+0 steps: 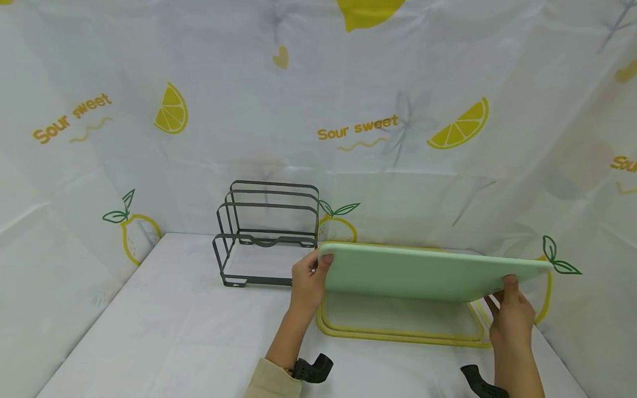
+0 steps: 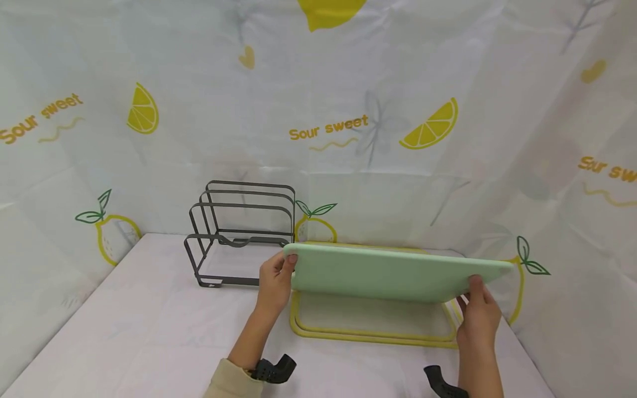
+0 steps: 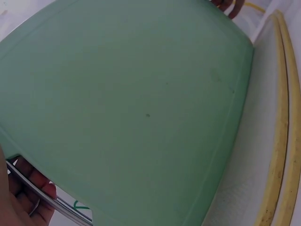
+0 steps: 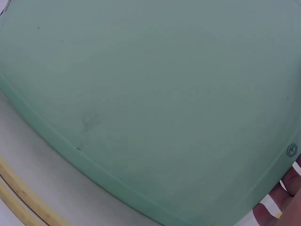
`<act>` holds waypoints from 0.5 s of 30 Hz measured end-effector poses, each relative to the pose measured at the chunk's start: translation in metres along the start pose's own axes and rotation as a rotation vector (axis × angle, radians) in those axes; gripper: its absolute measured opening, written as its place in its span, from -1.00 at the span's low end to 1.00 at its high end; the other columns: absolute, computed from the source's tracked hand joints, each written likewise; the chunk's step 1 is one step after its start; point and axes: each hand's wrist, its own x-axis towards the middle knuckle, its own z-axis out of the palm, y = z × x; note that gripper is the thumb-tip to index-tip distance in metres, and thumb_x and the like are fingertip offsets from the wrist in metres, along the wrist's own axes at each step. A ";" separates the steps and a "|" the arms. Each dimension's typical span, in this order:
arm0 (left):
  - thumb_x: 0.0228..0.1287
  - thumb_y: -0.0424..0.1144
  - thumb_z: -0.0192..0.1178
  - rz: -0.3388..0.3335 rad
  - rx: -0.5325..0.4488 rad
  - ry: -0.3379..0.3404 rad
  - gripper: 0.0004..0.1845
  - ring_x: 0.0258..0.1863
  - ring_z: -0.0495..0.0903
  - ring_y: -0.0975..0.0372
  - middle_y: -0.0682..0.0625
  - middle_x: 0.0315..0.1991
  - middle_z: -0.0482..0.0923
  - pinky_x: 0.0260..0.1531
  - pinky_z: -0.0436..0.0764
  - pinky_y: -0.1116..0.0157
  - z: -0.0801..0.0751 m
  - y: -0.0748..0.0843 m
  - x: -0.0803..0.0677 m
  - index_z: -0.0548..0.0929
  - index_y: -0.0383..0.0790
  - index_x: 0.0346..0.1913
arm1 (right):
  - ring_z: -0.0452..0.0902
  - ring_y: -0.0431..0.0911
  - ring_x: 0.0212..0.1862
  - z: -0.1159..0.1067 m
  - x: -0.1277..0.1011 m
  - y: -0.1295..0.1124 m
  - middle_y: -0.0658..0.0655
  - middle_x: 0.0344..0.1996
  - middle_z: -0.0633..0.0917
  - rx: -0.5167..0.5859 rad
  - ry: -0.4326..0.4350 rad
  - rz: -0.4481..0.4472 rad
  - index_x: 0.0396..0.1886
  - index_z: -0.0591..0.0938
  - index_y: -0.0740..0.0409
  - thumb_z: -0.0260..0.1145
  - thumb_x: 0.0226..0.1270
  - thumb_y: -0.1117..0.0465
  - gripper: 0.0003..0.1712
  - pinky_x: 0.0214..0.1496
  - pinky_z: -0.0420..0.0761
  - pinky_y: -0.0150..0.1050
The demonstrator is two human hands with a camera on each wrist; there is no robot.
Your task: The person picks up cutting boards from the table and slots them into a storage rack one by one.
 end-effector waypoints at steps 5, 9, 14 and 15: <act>0.36 0.44 -0.02 -0.019 -0.016 -0.009 -0.26 -0.45 0.51 0.40 -0.12 -0.43 0.68 -0.47 0.52 0.45 0.000 0.000 0.000 0.75 -0.23 -0.18 | 0.53 -0.29 -0.11 0.001 0.000 -0.002 -0.17 -0.38 0.67 0.000 0.012 0.011 -0.15 0.68 -0.08 0.33 0.40 -0.06 -0.80 0.16 0.40 -0.39; 0.42 0.30 0.08 -0.076 -0.046 -0.057 -0.39 -0.39 0.58 0.38 -0.13 -0.33 0.73 -0.36 0.60 0.42 0.000 -0.005 -0.001 0.76 -0.22 -0.14 | 0.52 -0.30 -0.11 0.000 -0.001 -0.004 -0.16 -0.40 0.67 0.003 0.008 0.023 -0.14 0.68 -0.06 0.34 0.40 -0.05 -0.79 0.17 0.39 -0.38; 0.46 0.12 0.16 -0.137 -0.069 -0.102 -0.54 -0.35 0.63 0.35 -0.17 -0.28 0.77 -0.27 0.66 0.39 0.001 -0.013 -0.001 0.75 -0.26 -0.18 | 0.52 -0.28 -0.09 0.001 -0.002 -0.004 -0.16 -0.38 0.66 -0.007 0.013 0.020 -0.13 0.68 -0.07 0.34 0.42 -0.03 -0.81 0.23 0.38 -0.35; 0.44 0.15 0.15 -0.133 -0.067 -0.099 -0.50 -0.36 0.61 0.34 -0.18 -0.31 0.76 -0.29 0.65 0.39 0.001 -0.014 -0.001 0.74 -0.28 -0.23 | 0.51 -0.27 -0.07 0.001 -0.002 -0.003 -0.16 -0.36 0.66 -0.004 0.006 0.017 -0.11 0.67 -0.08 0.33 0.42 -0.03 -0.80 0.31 0.35 -0.35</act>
